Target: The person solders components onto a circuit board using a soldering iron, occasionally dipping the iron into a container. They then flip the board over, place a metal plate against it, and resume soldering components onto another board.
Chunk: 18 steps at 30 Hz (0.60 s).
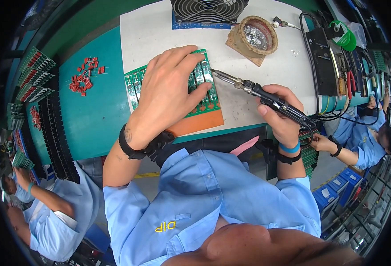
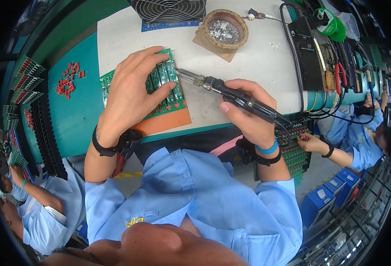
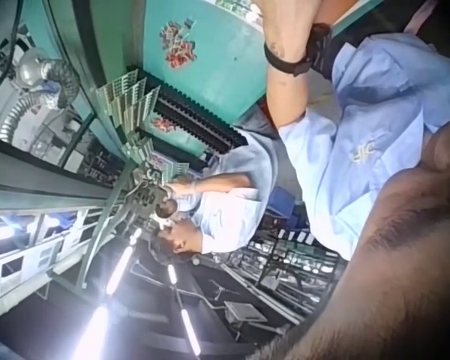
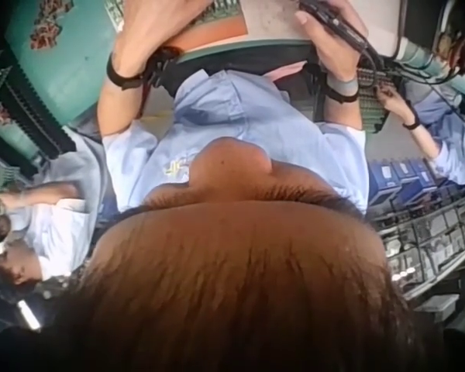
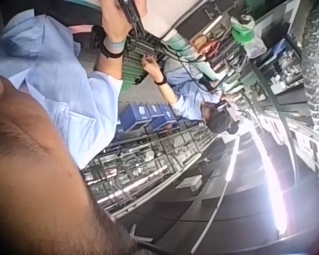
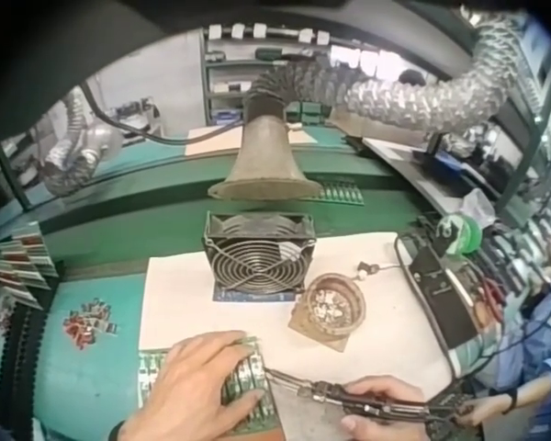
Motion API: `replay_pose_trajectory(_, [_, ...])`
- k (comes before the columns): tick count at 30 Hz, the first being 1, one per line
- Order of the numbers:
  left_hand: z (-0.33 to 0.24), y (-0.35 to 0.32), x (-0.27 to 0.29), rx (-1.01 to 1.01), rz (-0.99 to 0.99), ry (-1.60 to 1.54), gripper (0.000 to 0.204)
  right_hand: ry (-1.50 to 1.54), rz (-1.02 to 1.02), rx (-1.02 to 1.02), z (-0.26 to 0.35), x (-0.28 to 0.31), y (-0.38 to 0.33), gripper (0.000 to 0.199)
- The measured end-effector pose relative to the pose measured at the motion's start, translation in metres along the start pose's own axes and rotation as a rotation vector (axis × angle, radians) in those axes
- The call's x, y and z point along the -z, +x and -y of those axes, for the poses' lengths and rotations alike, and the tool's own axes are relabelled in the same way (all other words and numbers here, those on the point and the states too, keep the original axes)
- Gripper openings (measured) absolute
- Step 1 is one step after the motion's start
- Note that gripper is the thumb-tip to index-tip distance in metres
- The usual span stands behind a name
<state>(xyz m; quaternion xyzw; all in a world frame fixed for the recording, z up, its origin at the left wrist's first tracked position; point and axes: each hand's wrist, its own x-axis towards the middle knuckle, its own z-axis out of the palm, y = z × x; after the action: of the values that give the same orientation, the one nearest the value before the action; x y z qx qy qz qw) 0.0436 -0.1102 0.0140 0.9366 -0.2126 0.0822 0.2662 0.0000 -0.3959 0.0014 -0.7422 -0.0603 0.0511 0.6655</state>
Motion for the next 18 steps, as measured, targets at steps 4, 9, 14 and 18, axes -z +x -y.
replay_pose_trajectory(4, [0.001, -0.003, -0.002, -0.023, -0.02, 0.009, 0.049, -0.019, 0.001, 0.004, 0.0, -0.001, -0.001, 0.046])
replay_pose_trajectory(9, [0.001, -0.003, -0.003, -0.015, -0.019, 0.003, 0.049, 0.017, -0.095, 0.088, -0.013, 0.003, -0.005, 0.049])
replay_pose_trajectory(14, [-0.001, -0.001, 0.0, 0.001, -0.013, 0.004, 0.048, 0.093, -0.314, 0.306, -0.018, 0.002, 0.01, 0.049])
replay_pose_trajectory(18, [0.0, 0.001, 0.001, 0.005, 0.004, -0.026, 0.048, -0.013, -0.258, 0.23, -0.02, 0.011, 0.007, 0.048])
